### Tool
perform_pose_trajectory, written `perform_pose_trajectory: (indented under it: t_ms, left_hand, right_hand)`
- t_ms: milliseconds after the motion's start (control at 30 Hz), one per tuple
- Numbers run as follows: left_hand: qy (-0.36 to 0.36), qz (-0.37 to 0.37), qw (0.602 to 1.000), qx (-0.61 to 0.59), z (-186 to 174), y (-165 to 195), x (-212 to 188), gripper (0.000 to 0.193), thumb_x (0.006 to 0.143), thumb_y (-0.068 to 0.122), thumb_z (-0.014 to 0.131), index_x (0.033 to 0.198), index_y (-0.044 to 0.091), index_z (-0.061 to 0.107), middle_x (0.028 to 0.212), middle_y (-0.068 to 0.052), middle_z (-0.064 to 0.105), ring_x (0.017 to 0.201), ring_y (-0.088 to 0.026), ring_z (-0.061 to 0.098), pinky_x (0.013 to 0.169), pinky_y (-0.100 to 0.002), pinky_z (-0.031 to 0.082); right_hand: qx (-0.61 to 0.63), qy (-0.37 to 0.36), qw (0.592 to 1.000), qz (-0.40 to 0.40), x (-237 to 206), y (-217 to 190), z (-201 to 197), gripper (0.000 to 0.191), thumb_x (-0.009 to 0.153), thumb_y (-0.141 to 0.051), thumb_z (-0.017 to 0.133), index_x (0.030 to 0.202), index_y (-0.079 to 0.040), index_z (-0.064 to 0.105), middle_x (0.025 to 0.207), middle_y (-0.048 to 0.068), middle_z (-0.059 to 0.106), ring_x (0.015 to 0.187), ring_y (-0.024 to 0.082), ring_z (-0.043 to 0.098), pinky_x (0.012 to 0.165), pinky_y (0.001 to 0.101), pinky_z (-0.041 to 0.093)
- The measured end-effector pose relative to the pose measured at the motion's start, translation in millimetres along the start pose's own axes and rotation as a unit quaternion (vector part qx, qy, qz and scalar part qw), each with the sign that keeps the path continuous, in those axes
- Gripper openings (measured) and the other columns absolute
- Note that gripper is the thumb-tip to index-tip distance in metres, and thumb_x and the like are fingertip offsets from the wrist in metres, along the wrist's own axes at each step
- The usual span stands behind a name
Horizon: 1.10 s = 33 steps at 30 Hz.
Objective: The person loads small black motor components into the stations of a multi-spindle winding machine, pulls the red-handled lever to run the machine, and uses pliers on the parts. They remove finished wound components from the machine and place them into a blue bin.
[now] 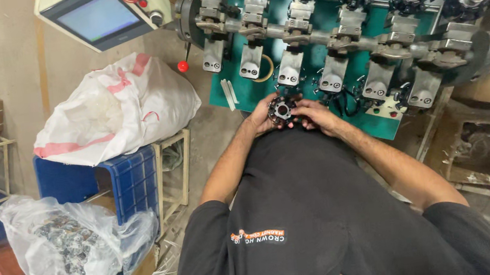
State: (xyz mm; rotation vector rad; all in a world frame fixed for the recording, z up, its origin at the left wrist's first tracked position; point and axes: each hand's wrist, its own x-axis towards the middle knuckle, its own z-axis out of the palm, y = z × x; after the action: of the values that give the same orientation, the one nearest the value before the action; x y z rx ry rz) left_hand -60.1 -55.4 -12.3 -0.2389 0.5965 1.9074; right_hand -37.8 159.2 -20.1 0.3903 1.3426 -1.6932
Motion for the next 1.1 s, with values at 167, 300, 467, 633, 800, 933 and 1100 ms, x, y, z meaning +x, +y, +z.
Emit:
perform_pose_trajectory:
  t_ms: [167, 300, 467, 633, 800, 933, 1100]
  left_hand:
    - [0.178, 0.218, 0.955, -0.090, -19.9, -3.0, -2.1, 0.058, 0.114, 0.048, 0.032, 0.133, 0.000, 0.059, 0.115, -0.015, 0.072, 0.100, -0.029, 0.073, 0.086, -0.044, 0.062]
    - [0.191, 0.274, 0.939, -0.079, -30.8, 15.1, -14.4, 0.073, 0.104, 0.058, 0.027, 0.132, 0.000, 0.060, 0.122, -0.015, 0.073, 0.104, -0.030, 0.072, 0.095, -0.042, 0.058]
    - [0.171, 0.229, 0.949, -0.132, -35.7, 56.7, -22.7, 0.079, 0.105, 0.065, 0.023, 0.131, 0.001, 0.060, 0.116, -0.017, 0.071, 0.100, -0.031, 0.072, 0.087, -0.043, 0.058]
    - [0.090, 0.264, 0.957, -0.081, -37.3, 77.9, -9.0, 0.073, 0.110, 0.059, 0.028, 0.135, -0.002, 0.060, 0.123, -0.016, 0.072, 0.099, -0.030, 0.072, 0.087, -0.042, 0.058]
    - [0.023, 0.192, 0.981, -0.027, -43.8, 93.6, -13.6, 0.066, 0.111, 0.052, 0.033, 0.133, -0.002, 0.061, 0.120, -0.017, 0.072, 0.093, -0.029, 0.072, 0.085, -0.043, 0.060]
    - [0.035, 0.145, 0.989, 0.015, -43.4, 104.0, -19.3, 0.065, 0.107, 0.052, 0.033, 0.131, -0.002, 0.062, 0.115, -0.017, 0.074, 0.089, -0.030, 0.073, 0.081, -0.042, 0.061]
    - [0.036, 0.127, 0.991, -0.021, -55.2, 101.2, -14.2, 0.066, 0.103, 0.055, 0.035, 0.126, 0.000, 0.064, 0.112, -0.016, 0.075, 0.088, -0.028, 0.074, 0.077, -0.041, 0.063]
  right_hand:
    - [0.075, 0.103, 0.988, 0.087, 9.9, -10.0, 35.0, 0.036, 0.098, -0.034, 0.067, 0.116, -0.004, 0.057, 0.085, 0.007, 0.067, 0.056, 0.011, 0.059, 0.048, 0.0258, 0.049]
    - [0.300, -0.012, 0.950, 0.085, 39.8, -12.2, 75.7, 0.028, 0.096, -0.026, 0.064, 0.112, -0.004, 0.063, 0.098, 0.013, 0.075, 0.072, 0.015, 0.071, 0.058, 0.0247, 0.057]
    - [0.420, 0.019, 0.907, 0.011, 84.1, -27.0, 120.1, 0.019, 0.097, -0.015, 0.065, 0.105, 0.002, 0.069, 0.099, 0.010, 0.073, 0.077, 0.015, 0.070, 0.061, 0.0248, 0.057]
    - [0.455, 0.050, 0.886, -0.071, 87.4, -34.7, 119.6, 0.006, 0.097, -0.007, 0.070, 0.101, -0.006, 0.066, 0.088, 0.001, 0.068, 0.070, 0.010, 0.064, 0.061, 0.0241, 0.054]
    - [0.486, 0.081, 0.870, -0.019, 75.8, -33.7, 131.3, 0.007, 0.092, -0.011, 0.070, 0.098, -0.009, 0.068, 0.089, 0.001, 0.076, 0.057, 0.004, 0.053, 0.049, 0.0188, 0.043]
    - [0.499, 0.056, 0.864, -0.045, 67.2, -42.3, 142.7, 0.014, 0.096, -0.011, 0.069, 0.108, -0.004, 0.070, 0.096, 0.002, 0.074, 0.061, 0.006, 0.058, 0.053, 0.0208, 0.047]
    - [0.341, 0.068, 0.934, -0.079, 41.0, -39.7, 131.6, 0.021, 0.095, -0.014, 0.063, 0.114, -0.006, 0.065, 0.108, 0.006, 0.078, 0.073, 0.010, 0.070, 0.061, 0.0230, 0.055]
